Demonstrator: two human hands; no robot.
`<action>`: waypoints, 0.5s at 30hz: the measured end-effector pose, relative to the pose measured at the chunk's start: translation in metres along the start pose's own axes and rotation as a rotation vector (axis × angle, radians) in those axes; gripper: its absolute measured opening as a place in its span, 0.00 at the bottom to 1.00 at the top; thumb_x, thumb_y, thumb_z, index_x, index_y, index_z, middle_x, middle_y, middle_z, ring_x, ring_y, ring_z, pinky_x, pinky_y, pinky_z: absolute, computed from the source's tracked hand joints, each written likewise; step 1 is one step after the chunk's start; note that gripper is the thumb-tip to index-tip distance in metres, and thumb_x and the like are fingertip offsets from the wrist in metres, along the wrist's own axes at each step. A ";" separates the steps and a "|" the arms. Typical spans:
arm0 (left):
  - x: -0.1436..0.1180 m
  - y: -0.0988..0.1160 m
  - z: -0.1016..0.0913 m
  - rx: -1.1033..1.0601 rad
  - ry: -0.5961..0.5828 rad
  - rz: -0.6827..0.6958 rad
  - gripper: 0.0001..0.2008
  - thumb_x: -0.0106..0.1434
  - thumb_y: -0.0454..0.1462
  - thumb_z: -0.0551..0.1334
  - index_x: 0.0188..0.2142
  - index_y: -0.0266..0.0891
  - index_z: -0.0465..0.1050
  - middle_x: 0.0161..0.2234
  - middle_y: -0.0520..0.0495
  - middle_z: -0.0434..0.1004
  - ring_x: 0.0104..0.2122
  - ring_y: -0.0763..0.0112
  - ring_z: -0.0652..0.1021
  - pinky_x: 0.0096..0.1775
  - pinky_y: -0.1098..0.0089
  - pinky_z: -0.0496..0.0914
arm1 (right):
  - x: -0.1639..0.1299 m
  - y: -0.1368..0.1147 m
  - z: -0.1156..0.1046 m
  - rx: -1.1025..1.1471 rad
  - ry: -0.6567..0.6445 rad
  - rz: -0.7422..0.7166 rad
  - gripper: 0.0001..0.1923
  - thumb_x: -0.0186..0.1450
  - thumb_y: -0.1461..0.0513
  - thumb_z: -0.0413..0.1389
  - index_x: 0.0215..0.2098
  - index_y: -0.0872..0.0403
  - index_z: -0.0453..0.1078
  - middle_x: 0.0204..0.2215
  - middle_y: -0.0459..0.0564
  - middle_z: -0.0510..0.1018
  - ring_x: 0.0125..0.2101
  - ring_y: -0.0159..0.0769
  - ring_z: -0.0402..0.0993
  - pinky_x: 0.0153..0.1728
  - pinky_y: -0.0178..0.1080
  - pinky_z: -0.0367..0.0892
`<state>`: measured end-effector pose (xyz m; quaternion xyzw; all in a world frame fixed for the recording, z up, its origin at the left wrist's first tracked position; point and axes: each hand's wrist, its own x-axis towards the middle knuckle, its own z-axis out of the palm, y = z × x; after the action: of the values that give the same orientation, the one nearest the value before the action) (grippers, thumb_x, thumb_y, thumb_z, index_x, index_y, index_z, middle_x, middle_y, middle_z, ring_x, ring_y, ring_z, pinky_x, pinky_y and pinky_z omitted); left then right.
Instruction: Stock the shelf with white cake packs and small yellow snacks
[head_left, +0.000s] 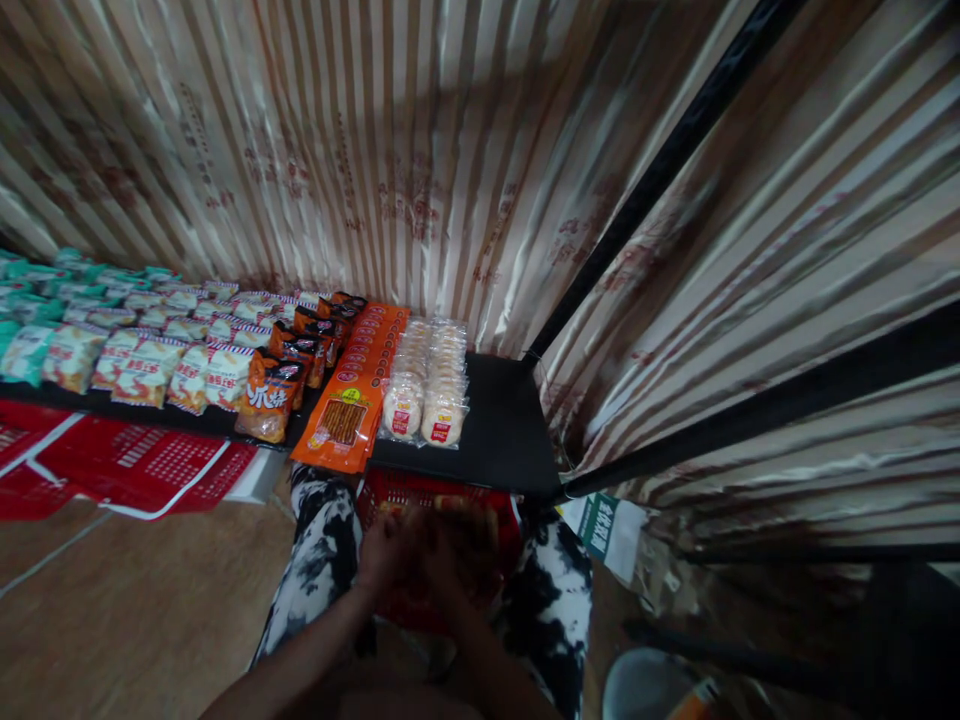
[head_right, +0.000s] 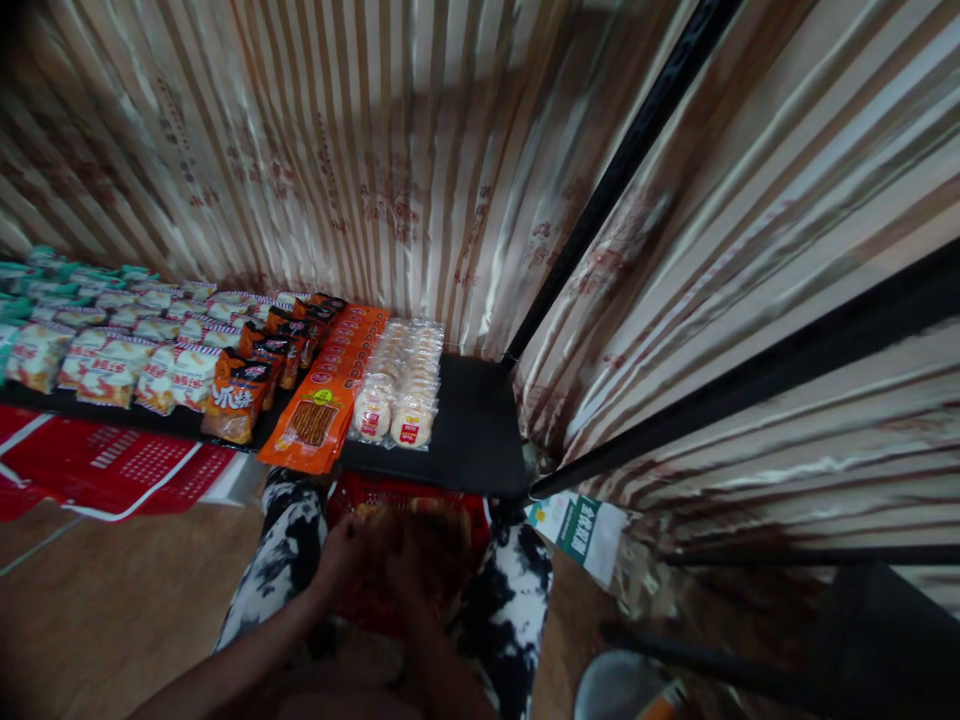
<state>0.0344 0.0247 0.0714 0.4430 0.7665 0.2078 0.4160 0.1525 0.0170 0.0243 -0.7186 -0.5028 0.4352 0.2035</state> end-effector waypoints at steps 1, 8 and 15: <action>0.001 0.001 -0.005 -0.084 0.004 0.042 0.08 0.58 0.36 0.51 0.23 0.40 0.61 0.21 0.54 0.67 0.26 0.74 0.70 0.30 0.75 0.63 | 0.001 0.000 -0.003 0.066 0.022 0.001 0.27 0.60 0.61 0.50 0.58 0.56 0.58 0.57 0.59 0.66 0.56 0.42 0.64 0.55 0.44 0.60; 0.003 0.008 -0.033 -0.602 -0.144 0.126 0.08 0.45 0.38 0.56 0.18 0.40 0.56 0.17 0.59 0.57 0.20 0.79 0.61 0.24 0.76 0.57 | 0.012 -0.002 -0.026 0.591 0.037 -0.044 0.30 0.49 0.52 0.61 0.49 0.52 0.66 0.44 0.52 0.77 0.45 0.42 0.73 0.48 0.45 0.66; -0.004 0.021 -0.047 -0.825 -0.300 -0.045 0.07 0.40 0.36 0.58 0.20 0.39 0.59 0.16 0.59 0.62 0.16 0.80 0.64 0.21 0.78 0.56 | -0.003 -0.009 -0.045 0.605 -0.188 -0.069 0.26 0.47 0.49 0.63 0.41 0.55 0.72 0.37 0.51 0.79 0.38 0.42 0.74 0.42 0.44 0.68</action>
<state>0.0078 0.0350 0.1142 0.2483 0.5599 0.4210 0.6690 0.1843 0.0239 0.0561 -0.5648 -0.3912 0.6222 0.3753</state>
